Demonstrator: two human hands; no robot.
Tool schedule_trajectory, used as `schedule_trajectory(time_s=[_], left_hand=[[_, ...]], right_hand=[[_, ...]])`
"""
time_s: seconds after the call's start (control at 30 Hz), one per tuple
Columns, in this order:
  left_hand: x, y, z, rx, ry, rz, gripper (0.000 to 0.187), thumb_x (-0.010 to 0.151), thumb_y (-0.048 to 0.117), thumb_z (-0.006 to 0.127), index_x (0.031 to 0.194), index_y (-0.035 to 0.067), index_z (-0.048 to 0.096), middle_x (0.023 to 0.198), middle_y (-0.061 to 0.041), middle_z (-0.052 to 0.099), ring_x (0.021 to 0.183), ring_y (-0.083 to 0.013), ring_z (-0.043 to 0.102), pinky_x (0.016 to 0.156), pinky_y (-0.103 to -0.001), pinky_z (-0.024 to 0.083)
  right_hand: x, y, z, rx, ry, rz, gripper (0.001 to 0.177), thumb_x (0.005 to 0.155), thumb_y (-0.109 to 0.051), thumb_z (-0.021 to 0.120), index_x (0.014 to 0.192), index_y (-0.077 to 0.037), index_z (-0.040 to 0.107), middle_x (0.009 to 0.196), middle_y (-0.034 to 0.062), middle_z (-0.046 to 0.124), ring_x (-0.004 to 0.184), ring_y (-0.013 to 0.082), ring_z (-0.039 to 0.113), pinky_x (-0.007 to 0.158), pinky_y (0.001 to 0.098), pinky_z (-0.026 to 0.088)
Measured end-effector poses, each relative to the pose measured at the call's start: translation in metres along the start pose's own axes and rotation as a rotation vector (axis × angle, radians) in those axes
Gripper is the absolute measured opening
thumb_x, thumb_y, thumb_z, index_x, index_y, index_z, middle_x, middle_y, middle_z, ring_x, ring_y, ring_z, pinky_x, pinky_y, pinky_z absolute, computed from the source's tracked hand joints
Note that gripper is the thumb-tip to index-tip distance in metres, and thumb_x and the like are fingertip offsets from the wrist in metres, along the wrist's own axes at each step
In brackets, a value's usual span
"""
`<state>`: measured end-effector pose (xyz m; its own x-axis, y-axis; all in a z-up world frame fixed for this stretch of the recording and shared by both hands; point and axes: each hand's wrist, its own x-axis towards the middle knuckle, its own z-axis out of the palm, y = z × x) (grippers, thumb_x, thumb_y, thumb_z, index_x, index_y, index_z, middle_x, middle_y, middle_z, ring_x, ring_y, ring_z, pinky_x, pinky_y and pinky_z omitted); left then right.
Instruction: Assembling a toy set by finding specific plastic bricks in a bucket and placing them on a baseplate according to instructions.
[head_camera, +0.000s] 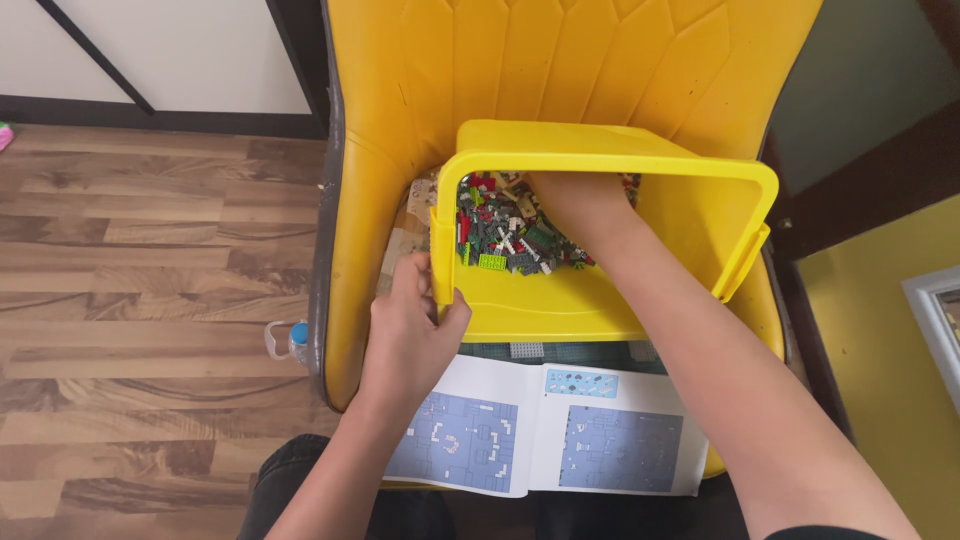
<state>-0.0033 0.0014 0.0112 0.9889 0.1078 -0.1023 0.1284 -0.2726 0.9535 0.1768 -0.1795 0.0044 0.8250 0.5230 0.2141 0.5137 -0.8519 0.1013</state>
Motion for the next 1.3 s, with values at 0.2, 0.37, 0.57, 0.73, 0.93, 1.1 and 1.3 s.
schedule_trajectory(time_s=[0.2, 0.37, 0.57, 0.73, 0.93, 1.1, 1.3], left_hand=[[-0.003, 0.002, -0.004, -0.032, -0.034, 0.008, 0.047, 0.09, -0.003, 0.068, 0.134, -0.006, 0.05, 0.12, -0.03, 0.07, 0.101, -0.0451, 0.076, 0.084, -0.054, 0.063], [-0.001, 0.003, -0.007, -0.041, -0.045, 0.015, 0.047, 0.09, -0.003, 0.067, 0.134, -0.008, 0.05, 0.12, -0.031, 0.069, 0.101, -0.0455, 0.076, 0.084, -0.054, 0.063], [0.0, 0.004, -0.007, -0.044, -0.042, -0.002, 0.048, 0.09, -0.003, 0.066, 0.135, -0.008, 0.049, 0.121, -0.032, 0.069, 0.101, -0.0463, 0.075, 0.084, -0.055, 0.063], [-0.001, 0.008, -0.005, -0.028, -0.04, 0.003, 0.048, 0.09, -0.004, 0.066, 0.134, -0.008, 0.049, 0.121, -0.032, 0.068, 0.101, -0.0468, 0.075, 0.084, -0.055, 0.063], [0.003, 0.003, -0.003, -0.033, -0.022, 0.01, 0.048, 0.089, -0.006, 0.067, 0.134, -0.009, 0.05, 0.121, -0.032, 0.069, 0.101, -0.0461, 0.075, 0.084, -0.055, 0.063], [0.003, 0.004, -0.003, -0.043, -0.015, 0.001, 0.048, 0.088, -0.007, 0.067, 0.134, -0.009, 0.051, 0.121, -0.033, 0.069, 0.101, -0.0467, 0.075, 0.084, -0.055, 0.062], [0.003, 0.002, -0.004, -0.044, -0.013, 0.032, 0.047, 0.089, -0.006, 0.067, 0.133, -0.008, 0.051, 0.12, -0.032, 0.07, 0.098, -0.0456, 0.076, 0.083, -0.054, 0.063]], right_hand=[[0.01, -0.006, 0.0, -0.032, 0.026, -0.02, 0.031, 0.097, -0.014, 0.069, 0.126, -0.004, 0.069, 0.101, 0.0148, 0.071, 0.1, 0.0333, 0.072, 0.095, 0.0472, 0.056], [0.009, 0.002, 0.01, -0.044, 0.026, -0.036, 0.031, 0.097, -0.014, 0.069, 0.126, -0.004, 0.069, 0.1, 0.0136, 0.07, 0.098, 0.0321, 0.073, 0.094, 0.0461, 0.056], [0.01, 0.009, 0.02, -0.059, 0.033, -0.039, 0.03, 0.097, -0.015, 0.07, 0.125, -0.005, 0.069, 0.098, 0.0119, 0.07, 0.096, 0.0304, 0.073, 0.094, 0.0446, 0.056], [0.011, 0.014, 0.027, -0.067, 0.045, -0.024, 0.029, 0.097, -0.016, 0.07, 0.125, -0.006, 0.069, 0.097, 0.0107, 0.069, 0.095, 0.0292, 0.073, 0.094, 0.0434, 0.056], [0.011, 0.017, 0.038, -0.076, 0.06, -0.026, 0.028, 0.097, -0.016, 0.071, 0.124, -0.007, 0.069, 0.095, 0.009, 0.069, 0.093, 0.0276, 0.073, 0.094, 0.0419, 0.057], [0.009, 0.013, 0.044, -0.092, 0.083, -0.035, 0.027, 0.098, -0.017, 0.072, 0.123, -0.008, 0.069, 0.094, 0.0074, 0.068, 0.091, 0.026, 0.073, 0.094, 0.0403, 0.057], [0.003, 0.01, 0.05, -0.11, 0.106, -0.056, 0.027, 0.098, -0.018, 0.072, 0.123, -0.009, 0.069, 0.092, 0.0058, 0.068, 0.089, 0.0243, 0.074, 0.094, 0.0388, 0.057]])
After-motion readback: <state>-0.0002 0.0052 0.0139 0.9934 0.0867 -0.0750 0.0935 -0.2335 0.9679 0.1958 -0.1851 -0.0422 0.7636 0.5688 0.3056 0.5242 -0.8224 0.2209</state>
